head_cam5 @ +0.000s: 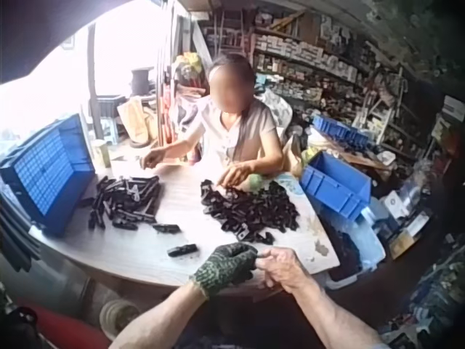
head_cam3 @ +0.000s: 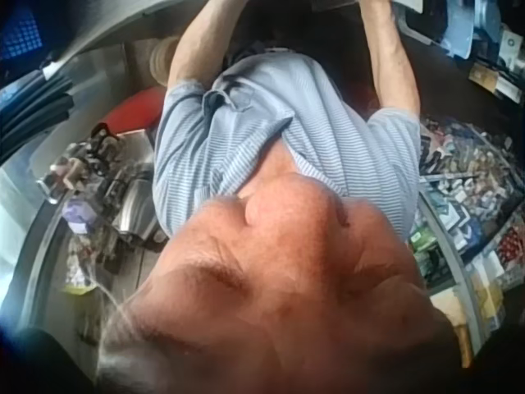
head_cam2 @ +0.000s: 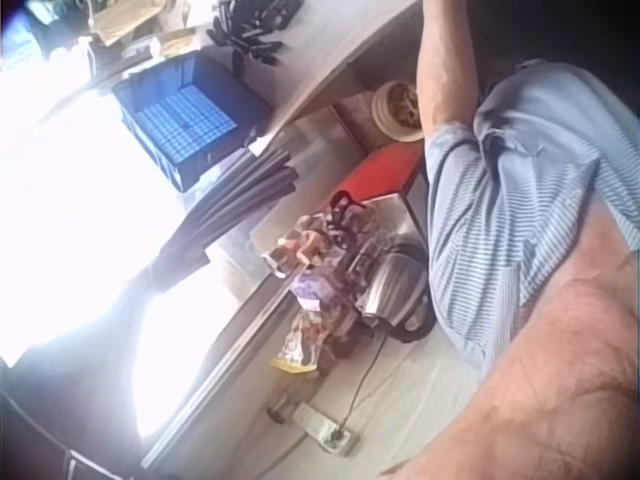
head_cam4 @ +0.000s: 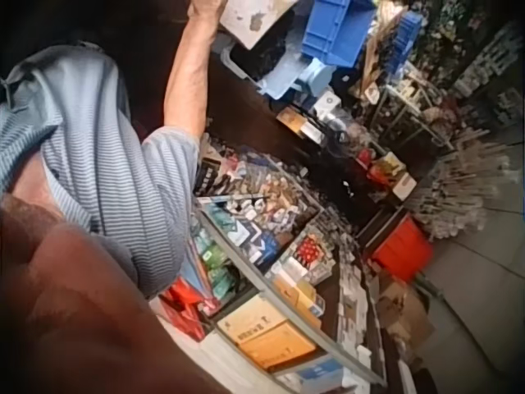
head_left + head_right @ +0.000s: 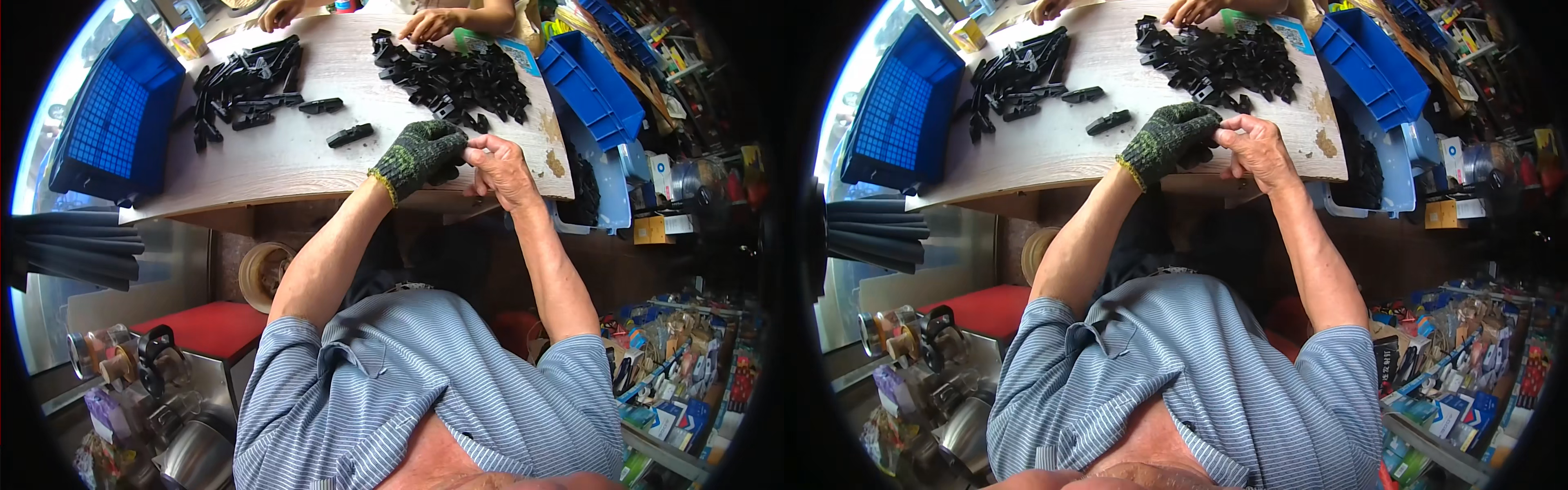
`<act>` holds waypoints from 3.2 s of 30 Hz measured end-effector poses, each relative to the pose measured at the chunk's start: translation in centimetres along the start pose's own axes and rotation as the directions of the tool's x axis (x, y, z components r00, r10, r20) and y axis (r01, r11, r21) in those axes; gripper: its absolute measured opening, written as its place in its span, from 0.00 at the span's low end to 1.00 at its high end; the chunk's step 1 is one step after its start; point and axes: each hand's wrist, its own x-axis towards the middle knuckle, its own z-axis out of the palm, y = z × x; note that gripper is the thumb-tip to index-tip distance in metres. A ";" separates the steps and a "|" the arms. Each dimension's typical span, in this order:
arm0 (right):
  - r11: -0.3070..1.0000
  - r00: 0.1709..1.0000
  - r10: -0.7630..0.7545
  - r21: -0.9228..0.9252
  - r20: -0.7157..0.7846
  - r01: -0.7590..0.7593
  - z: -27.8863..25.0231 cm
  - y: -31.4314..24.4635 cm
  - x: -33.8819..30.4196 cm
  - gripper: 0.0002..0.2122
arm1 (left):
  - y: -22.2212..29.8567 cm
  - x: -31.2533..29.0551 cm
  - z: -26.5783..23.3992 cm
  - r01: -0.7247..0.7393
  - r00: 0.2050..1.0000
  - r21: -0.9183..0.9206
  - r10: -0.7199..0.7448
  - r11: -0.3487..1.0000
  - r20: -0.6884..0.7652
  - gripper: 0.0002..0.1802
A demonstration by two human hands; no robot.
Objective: The recorder is sorting and inspecting small black plastic parts on a white workbench in a factory setting.
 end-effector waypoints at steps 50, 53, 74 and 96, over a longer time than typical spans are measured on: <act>0.950 0.844 -0.296 -0.042 -0.447 0.311 6.9 3.5 0.3 0.13 | -3.2 -3.6 4.9 -0.297 0.732 0.573 0.567 0.764 -0.377 0.20; 0.937 0.852 -0.220 0.139 -0.475 0.320 6.7 3.4 0.6 0.14 | -3.5 -3.2 4.8 -0.290 0.749 0.584 0.560 0.758 -0.355 0.19; 0.994 0.713 0.095 0.103 -0.695 -0.032 -4.8 -2.1 2.2 0.19 | 0.7 -2.8 -12.4 0.047 0.752 0.990 0.657 -0.136 0.055 0.12; 0.989 0.936 -0.145 -0.067 -0.321 0.130 1.8 1.1 2.0 0.12 | -2.8 0.1 2.9 -0.279 0.683 0.885 0.725 0.372 -0.090 0.11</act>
